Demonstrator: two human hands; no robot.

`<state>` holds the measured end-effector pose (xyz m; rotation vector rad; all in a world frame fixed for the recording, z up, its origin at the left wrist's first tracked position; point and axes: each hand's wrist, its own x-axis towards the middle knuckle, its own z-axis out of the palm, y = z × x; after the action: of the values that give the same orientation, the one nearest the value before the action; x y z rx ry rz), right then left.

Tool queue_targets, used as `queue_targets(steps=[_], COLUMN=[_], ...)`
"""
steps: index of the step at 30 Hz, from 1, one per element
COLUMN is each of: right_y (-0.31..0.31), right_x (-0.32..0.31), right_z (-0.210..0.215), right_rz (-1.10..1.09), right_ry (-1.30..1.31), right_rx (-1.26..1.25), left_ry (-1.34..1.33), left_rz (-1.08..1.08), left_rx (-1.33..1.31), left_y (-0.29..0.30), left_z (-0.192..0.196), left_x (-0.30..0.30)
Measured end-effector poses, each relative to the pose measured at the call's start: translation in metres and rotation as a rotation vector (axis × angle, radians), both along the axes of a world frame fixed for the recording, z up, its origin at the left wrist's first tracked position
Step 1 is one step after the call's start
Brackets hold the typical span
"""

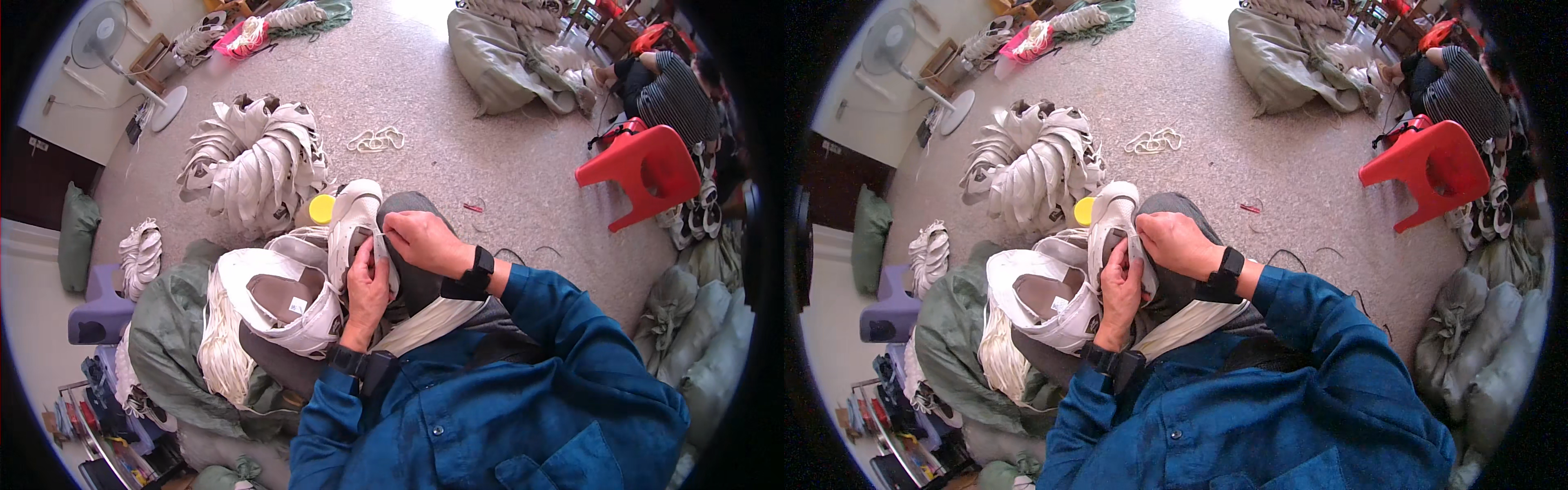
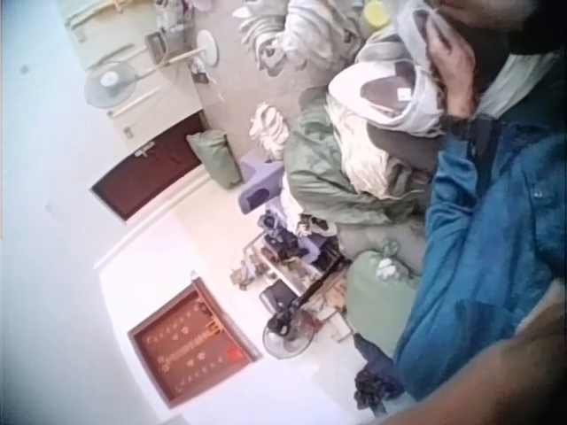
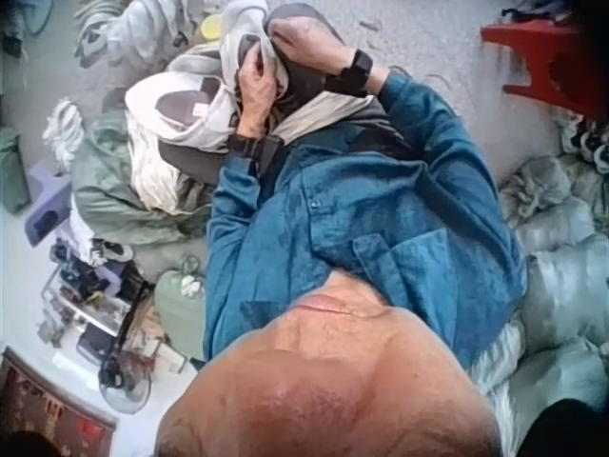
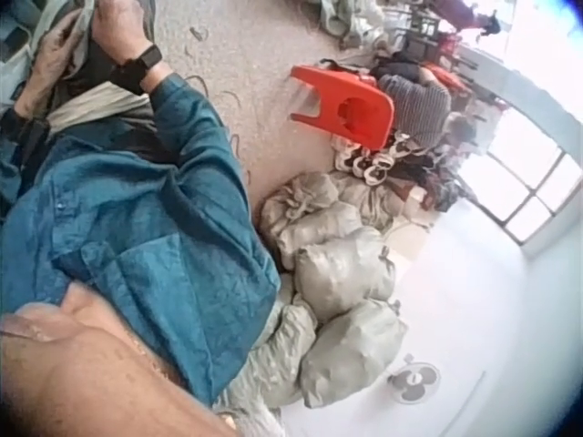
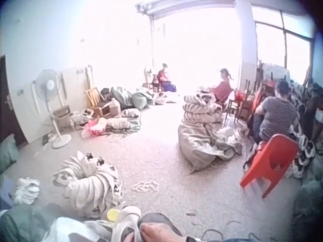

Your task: Insert and thread laces through the eyelets of a shoe upper.

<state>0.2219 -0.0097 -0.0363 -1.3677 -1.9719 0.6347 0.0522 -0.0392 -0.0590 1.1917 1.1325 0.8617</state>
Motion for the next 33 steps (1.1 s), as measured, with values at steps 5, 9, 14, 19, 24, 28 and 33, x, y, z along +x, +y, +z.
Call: queue_targets(steps=[5,9,14,19,24,28,33], right_y=[0.007,0.004,0.004,0.000,0.005,0.012,0.005], right_x=[-0.004,-0.007,-0.008,-0.020,-0.021,-0.021,-0.020], right_z=[0.004,0.011,0.007,0.003,0.032,0.022,0.016], right_rz=[-0.005,0.000,-0.007,-0.040,0.036,0.092,0.190], right_ry=[-0.085,-0.202,-0.221,-0.133,-0.349,-0.406,-0.378], right_rx=[-0.036,0.037,0.008,0.026,-0.205,-0.168,-0.062], left_ry=[0.031,0.124,0.087,-0.018,-0.070,-0.164,0.044], left_rz=[0.027,0.046,0.012,0.038,0.032,0.065,-0.023], left_rx=[0.135,0.087,0.187,0.186,0.036,0.042,0.050], left_y=[0.002,0.001,-0.001,-0.005,-0.008,-0.003,0.022], left_z=[-0.008,0.005,-0.012,-0.003,0.001,0.000,-0.024], left_x=[-0.002,0.009,-0.006,-0.003,-0.005,-0.001,-0.009])
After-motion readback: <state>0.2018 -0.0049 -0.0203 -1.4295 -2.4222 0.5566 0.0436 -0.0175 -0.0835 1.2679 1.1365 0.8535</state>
